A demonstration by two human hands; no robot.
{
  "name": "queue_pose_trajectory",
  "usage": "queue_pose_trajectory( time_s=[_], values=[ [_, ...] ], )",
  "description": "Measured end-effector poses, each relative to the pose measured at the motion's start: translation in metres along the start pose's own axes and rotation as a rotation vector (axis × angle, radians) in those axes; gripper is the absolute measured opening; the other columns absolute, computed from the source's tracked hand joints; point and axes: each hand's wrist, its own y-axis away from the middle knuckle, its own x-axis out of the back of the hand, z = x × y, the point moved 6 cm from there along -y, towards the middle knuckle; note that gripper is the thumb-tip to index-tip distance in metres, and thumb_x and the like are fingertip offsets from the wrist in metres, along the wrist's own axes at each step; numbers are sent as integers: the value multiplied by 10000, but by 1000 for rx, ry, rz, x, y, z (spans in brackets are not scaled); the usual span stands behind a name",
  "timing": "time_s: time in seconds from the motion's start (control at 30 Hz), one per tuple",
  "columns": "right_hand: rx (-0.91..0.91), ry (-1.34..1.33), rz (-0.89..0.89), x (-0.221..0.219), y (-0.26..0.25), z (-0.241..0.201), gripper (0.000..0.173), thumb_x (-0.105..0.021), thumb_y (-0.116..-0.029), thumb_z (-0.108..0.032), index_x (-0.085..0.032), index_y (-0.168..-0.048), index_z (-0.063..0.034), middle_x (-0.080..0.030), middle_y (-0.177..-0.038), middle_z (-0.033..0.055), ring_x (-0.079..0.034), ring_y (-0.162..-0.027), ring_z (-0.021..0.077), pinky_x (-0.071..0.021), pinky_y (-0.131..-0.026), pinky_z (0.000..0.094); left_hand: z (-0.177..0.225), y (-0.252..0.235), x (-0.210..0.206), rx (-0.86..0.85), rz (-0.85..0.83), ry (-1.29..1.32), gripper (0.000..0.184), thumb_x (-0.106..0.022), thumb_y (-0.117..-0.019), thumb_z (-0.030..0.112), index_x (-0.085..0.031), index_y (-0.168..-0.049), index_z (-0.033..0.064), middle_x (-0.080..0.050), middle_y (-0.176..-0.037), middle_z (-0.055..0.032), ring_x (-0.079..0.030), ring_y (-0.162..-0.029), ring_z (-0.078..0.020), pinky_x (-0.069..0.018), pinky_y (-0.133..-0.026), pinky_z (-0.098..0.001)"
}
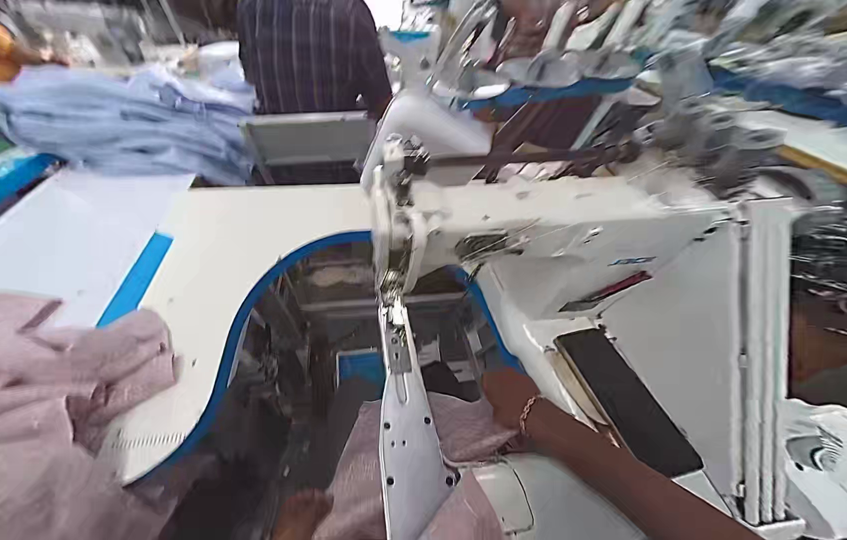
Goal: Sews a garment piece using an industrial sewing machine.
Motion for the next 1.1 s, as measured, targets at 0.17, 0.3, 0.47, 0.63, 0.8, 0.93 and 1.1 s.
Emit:
queue_pose_trajectory(
  time_s=[0.17,0.3,0.47,0.63,0.8,0.93,1.1],
  values=[
    [385,-321,757,45,53,-70,396,-514,-1024,-90,-568,-1392,44,-698,-1066,296,-716,-853,461,-570,-733,596,176,23,16,-538,-82,402,233,-513,-1010,38,-723,-1082,-31,-732,-943,-29,-666,-825,-44,-560,-792,-262],
    [990,-115,1407,11,98,-87,196,-517,-977,-91,-710,-988,-60,-572,-651,60,-505,-434,160,-427,-395,260,227,71,-25,-616,-583,583,467,-345,-1011,65,-444,-1466,21,-711,-807,48,-606,-564,0,-526,-530,-173],
    [954,-152,1375,11,93,-89,181,-540,-954,-130,-693,-902,-48,-600,-641,35,-538,-456,157,-431,-408,272,259,4,-9,-861,370,-67,306,-591,-991,200,-657,-1173,-37,-692,-1051,-164,-685,-912,-257,-568,-826,-439],
    [48,-364,429,56,7,-7,442,-590,-1043,-319,-632,-1194,94,-676,-1078,326,-650,-1077,498,-475,-916,639,260,28,-34,-605,322,-484,632,-512,-1064,345,-337,-1602,64,-718,-852,-205,-703,-772,-415,-540,-732,-555],
    [426,-344,1104,85,48,-67,244,-558,-987,-122,-738,-1044,33,-721,-797,210,-726,-713,401,-562,-612,559,266,19,-24,-821,405,-271,744,-708,-930,388,-474,-1451,-89,-678,-1178,-268,-701,-992,-411,-562,-856,-554],
    [737,-444,1311,66,45,-64,225,-573,-922,-117,-781,-925,-29,-749,-852,126,-722,-728,220,-562,-603,331,249,30,-25,-1002,485,-424,532,-560,-978,424,-660,-1349,55,-544,-1432,-294,-480,-1358,-515,-436,-1074,-604],
    [907,-675,1031,64,35,-63,191,-517,-910,-74,-680,-857,11,-712,-1283,157,-731,-1021,143,-564,-817,262,254,32,-36,-1088,490,-504,393,-477,-1012,113,-625,-1340,-46,-563,-1474,-203,-514,-1388,-413,-406,-1112,-611]
  ],
)
